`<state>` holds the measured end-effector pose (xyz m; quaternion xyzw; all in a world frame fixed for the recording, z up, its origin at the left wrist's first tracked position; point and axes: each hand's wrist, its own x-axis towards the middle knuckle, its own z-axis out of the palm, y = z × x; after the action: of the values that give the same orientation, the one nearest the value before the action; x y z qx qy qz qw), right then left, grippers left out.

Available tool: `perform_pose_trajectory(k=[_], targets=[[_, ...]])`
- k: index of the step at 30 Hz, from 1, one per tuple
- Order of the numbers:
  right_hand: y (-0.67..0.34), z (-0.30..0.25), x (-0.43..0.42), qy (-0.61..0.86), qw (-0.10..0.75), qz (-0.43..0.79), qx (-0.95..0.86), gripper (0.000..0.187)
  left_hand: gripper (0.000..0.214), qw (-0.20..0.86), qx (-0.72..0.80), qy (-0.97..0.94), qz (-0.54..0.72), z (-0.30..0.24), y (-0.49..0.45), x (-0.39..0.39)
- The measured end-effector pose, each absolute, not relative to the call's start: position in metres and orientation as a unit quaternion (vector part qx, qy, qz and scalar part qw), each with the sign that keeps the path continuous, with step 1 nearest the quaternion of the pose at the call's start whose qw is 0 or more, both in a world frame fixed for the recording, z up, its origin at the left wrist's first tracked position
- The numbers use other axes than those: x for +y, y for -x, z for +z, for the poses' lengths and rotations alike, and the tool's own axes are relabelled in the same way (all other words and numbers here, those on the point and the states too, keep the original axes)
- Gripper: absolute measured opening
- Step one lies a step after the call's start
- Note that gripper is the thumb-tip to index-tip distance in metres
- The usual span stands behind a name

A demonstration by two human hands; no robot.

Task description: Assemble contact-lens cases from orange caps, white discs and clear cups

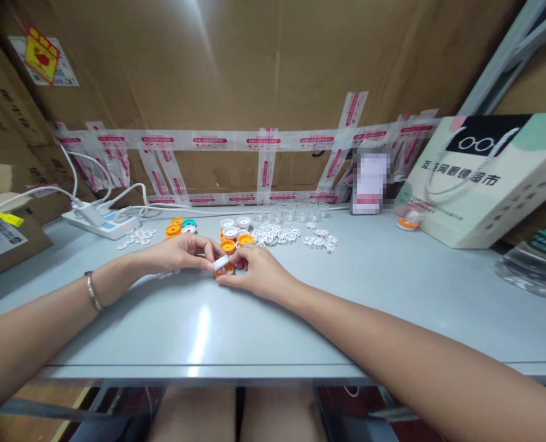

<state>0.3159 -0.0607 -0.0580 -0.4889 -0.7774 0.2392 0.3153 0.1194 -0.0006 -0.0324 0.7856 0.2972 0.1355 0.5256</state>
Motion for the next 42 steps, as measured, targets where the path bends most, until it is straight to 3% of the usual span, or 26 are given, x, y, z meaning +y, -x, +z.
perform_pose_trajectory(k=[18,30,42], targets=[[-0.316,-0.060,-0.060,0.483,0.324,0.234,-0.779,0.022,0.015,0.486,0.280,-0.817,0.131,-0.030,-0.123,-0.006],[-0.316,-0.057,-0.062,0.476,0.310,0.212,-0.795,0.020,0.028,0.279,0.248,-0.915,0.154,-0.024,-0.130,-0.021],[-0.318,-0.059,-0.061,0.454,0.310,0.231,-0.803,0.018,0.028,0.222,0.265,-0.929,0.129,-0.020,-0.135,-0.026]])
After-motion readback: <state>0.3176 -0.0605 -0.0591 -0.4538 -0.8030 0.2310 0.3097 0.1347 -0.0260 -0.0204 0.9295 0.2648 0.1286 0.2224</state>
